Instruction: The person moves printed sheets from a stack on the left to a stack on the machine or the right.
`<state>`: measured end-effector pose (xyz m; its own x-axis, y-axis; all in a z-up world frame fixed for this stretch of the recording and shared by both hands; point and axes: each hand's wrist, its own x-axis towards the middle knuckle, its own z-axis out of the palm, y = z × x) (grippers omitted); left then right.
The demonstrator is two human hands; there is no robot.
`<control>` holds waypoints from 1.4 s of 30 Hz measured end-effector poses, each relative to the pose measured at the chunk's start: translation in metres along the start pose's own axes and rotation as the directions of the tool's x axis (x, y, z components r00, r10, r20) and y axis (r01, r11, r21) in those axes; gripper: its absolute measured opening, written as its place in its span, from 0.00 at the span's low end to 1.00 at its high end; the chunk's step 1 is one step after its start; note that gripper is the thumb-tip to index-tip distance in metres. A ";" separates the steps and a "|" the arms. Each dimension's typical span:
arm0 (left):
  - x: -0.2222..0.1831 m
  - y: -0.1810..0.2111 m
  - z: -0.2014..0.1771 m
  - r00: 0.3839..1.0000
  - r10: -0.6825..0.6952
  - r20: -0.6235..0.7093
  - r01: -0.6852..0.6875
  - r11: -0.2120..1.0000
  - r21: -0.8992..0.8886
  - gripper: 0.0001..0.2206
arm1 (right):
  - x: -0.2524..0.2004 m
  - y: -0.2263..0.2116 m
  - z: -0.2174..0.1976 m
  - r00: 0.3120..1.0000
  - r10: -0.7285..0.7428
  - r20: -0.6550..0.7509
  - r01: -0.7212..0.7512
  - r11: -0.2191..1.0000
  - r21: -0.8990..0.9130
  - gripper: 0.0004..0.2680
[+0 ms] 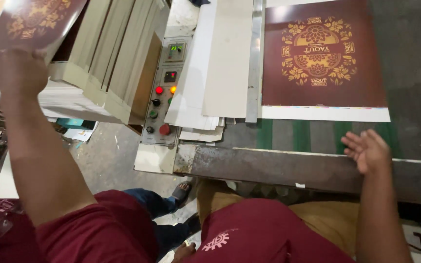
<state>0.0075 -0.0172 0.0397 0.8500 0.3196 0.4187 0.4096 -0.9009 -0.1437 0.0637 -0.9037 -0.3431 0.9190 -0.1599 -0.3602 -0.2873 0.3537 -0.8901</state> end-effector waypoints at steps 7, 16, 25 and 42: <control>-0.009 0.086 -0.008 0.836 0.264 -0.480 -0.157 0.955 0.252 0.12 | -0.058 0.031 0.023 0.994 0.054 0.092 -0.040 0.988 -0.147 0.22; -0.218 0.442 -0.053 0.748 0.422 -0.512 -0.646 0.640 -0.416 0.08 | -0.163 -0.030 0.247 0.532 -0.298 0.792 0.545 0.837 -0.051 0.25; -0.185 0.397 -0.005 0.802 0.536 -0.264 -0.593 0.769 -0.240 0.02 | -0.127 0.024 0.169 0.932 -0.229 0.280 0.203 0.972 0.120 0.08; -0.034 0.017 -0.021 0.970 -0.016 0.243 -0.015 0.992 0.124 0.33 | -0.151 0.043 -0.099 0.936 -0.352 -0.006 0.350 0.928 0.128 0.15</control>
<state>-0.0212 -0.0489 0.0419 0.8985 0.3954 0.1904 0.4346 -0.8621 -0.2606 -0.1142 -0.9553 -0.3544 0.9597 -0.2798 -0.0257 0.0894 0.3907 -0.9162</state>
